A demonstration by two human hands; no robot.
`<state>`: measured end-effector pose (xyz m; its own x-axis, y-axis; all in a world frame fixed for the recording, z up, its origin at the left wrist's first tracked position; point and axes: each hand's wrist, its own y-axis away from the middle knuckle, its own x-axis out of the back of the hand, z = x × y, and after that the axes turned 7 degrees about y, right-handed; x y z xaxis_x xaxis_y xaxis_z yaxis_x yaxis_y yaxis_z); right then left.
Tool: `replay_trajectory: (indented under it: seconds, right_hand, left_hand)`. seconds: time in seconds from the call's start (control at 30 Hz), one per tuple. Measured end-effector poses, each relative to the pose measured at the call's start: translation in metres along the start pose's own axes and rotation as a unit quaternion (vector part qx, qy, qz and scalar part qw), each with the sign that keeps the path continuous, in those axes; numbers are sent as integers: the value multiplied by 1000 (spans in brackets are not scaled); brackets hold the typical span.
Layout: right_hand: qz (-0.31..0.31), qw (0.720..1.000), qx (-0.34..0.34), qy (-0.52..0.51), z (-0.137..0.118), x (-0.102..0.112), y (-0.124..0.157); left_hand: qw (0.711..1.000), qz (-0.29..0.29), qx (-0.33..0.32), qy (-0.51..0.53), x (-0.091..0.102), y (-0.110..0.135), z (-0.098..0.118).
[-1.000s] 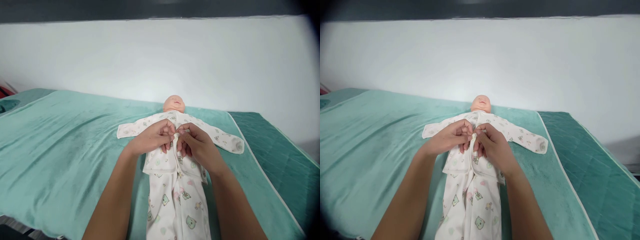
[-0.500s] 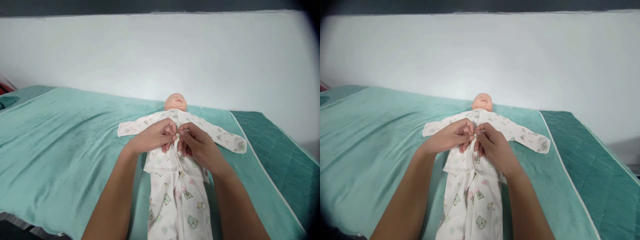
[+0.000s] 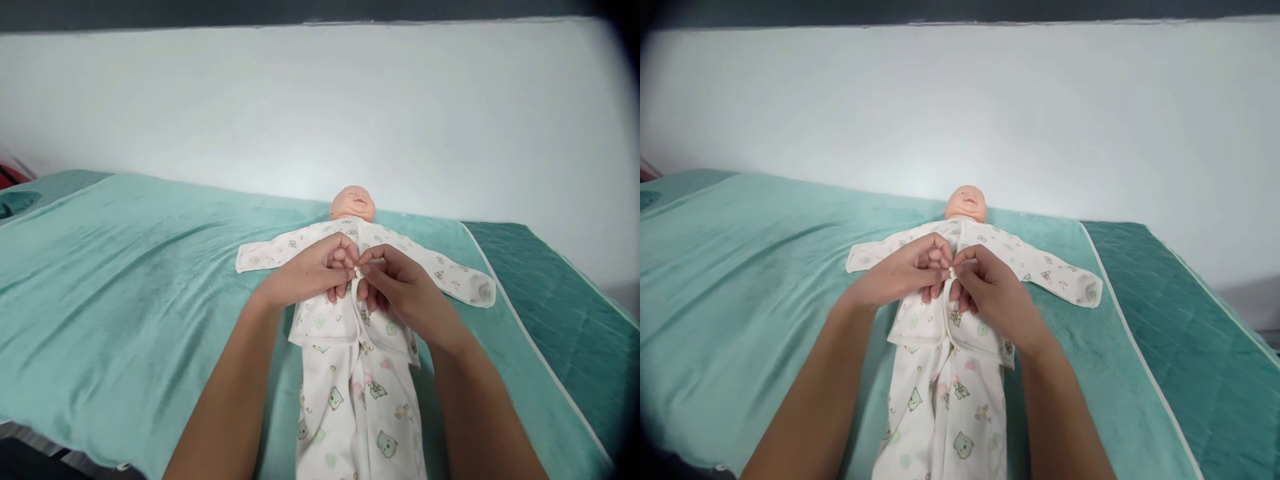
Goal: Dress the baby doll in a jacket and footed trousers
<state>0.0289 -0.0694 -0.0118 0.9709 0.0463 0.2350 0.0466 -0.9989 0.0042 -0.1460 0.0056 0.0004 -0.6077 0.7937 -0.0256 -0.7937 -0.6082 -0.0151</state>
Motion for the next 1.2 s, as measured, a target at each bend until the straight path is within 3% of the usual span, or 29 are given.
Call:
replay_trajectory:
  seconds: [0.23, 0.37, 0.47, 0.67, 0.87, 1.07, 1.2]
  right_hand:
    - [44, 998, 3, -35, 2, 3, 0]
    - [138, 985, 32, -95, 7, 3, -3]
    - [204, 971, 50, -114, 11, 0, -7]
    - [277, 953, 94, -75, 14, -7, -9]
    - [284, 951, 122, 29, 16, -10, -11]
    - [277, 948, 146, 50, 18, -10, -14]
    - [271, 952, 125, 69, 22, -9, -15]
  left_hand:
    - [999, -33, 23, -21, 7, 4, 3]
    - [998, 17, 35, -55, 9, 4, 2]
    - [997, 15, 43, -67, 9, 5, 4]
    - [997, 21, 30, -66, 9, 5, 5]
    - [997, 12, 31, -74, 8, 5, 6]
    - [996, 20, 25, -78, 8, 4, 5]
    - [996, 11, 32, -84, 8, 4, 5]
